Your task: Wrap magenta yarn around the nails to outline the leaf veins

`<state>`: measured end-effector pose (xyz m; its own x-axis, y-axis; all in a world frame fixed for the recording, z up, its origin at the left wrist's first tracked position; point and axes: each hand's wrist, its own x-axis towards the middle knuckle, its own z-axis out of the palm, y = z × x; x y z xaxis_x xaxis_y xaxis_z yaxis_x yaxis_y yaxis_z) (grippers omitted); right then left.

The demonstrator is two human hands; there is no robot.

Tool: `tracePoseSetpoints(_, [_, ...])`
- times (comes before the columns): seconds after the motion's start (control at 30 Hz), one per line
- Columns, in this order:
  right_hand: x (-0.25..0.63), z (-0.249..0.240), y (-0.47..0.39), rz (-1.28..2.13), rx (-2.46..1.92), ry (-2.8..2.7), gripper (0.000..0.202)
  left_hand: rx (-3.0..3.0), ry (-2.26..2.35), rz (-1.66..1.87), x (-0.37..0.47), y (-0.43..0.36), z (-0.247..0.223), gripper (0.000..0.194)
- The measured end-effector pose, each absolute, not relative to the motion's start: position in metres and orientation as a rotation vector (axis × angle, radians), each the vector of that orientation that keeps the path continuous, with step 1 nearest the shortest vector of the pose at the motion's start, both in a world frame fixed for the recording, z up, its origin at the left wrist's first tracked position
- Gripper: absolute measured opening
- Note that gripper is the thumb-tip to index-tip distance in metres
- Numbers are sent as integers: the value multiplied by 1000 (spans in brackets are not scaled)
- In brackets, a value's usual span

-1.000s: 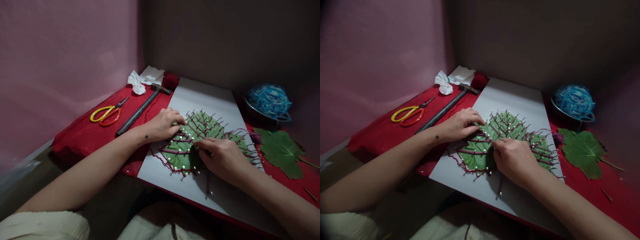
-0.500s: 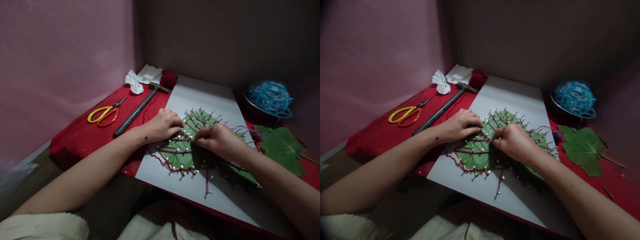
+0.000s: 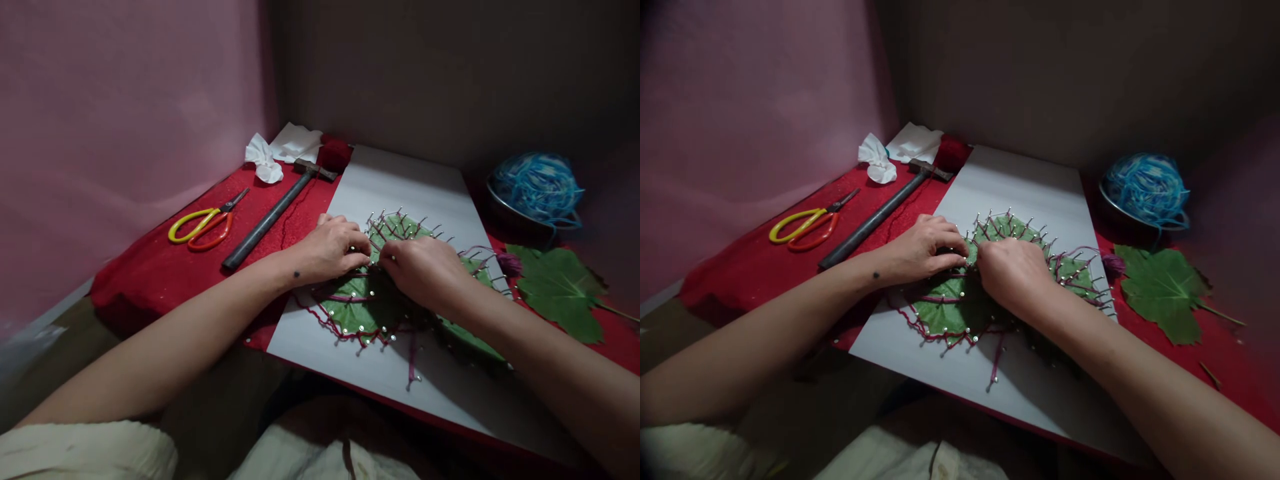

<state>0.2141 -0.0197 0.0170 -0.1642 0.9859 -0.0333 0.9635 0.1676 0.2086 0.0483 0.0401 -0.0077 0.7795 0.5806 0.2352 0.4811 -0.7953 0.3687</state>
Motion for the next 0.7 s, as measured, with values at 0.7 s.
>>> tracePoseSetpoints(0.7, [250, 20, -38, -22, 1491, 2894, 32, 2662, 724, 669, 44, 38, -5, 24])
